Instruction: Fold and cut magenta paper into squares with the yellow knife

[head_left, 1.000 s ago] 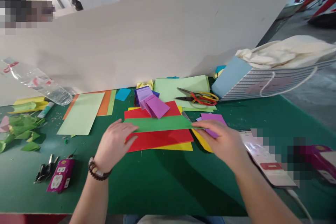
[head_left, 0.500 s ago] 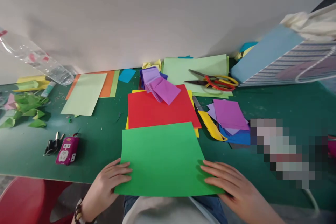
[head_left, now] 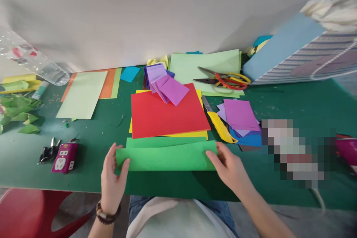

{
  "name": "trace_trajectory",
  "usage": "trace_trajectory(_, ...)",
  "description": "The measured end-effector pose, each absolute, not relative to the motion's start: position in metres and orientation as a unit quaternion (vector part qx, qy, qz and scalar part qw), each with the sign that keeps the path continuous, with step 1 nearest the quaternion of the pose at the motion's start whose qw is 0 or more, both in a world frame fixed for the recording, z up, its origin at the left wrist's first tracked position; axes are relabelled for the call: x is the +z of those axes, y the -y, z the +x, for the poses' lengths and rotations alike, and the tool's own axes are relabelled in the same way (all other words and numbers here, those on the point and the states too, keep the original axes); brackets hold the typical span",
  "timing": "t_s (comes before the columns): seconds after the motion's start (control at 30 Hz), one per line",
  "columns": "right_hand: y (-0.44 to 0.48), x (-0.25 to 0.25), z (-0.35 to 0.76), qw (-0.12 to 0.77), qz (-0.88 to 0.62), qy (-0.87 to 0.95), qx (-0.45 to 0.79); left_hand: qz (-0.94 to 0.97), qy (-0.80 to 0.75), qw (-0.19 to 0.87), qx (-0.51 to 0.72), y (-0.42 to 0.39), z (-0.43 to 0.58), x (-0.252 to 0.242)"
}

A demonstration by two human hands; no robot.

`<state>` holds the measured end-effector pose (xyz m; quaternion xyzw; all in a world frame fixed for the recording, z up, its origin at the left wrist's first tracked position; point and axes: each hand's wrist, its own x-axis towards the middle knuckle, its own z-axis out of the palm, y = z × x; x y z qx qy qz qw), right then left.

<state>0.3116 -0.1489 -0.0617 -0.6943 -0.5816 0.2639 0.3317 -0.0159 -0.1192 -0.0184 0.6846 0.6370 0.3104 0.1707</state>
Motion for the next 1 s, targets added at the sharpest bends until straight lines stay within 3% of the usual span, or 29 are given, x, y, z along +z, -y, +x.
trace_trajectory(0.07, 0.143, -0.064, 0.304, 0.322, -0.716, 0.571, 0.239, 0.732, -0.605, 0.03, 0.311, 0.124, -0.006, -0.013)
trace_trajectory(0.13, 0.14, -0.066, 0.3, 0.305, -0.732, 0.567, 0.221, 0.796, -0.533, -0.038, 0.283, 0.13, 0.004, -0.005)
trace_trajectory(0.27, 0.139, -0.069, 0.301, 0.27, -0.754, 0.565, 0.198, 0.924, -0.36, 0.034, 0.125, 0.128, 0.025, -0.001)
trace_trajectory(0.43, 0.145, -0.075, 0.301, 0.252, -0.782, 0.558, 0.119, 0.949, -0.311, 0.052, -0.024, 0.109, 0.034, -0.025)
trace_trajectory(0.67, 0.154, -0.073, 0.298, 0.305, -0.716, 0.627, 0.028, 0.948, -0.31, 0.061, -0.035, 0.102, 0.031, -0.038)
trace_trajectory(1.0, 0.172, -0.082, 0.295, 0.26, -0.63, 0.732, 0.015, 0.958, -0.275, 0.066, -0.038, 0.087, 0.042, -0.033)
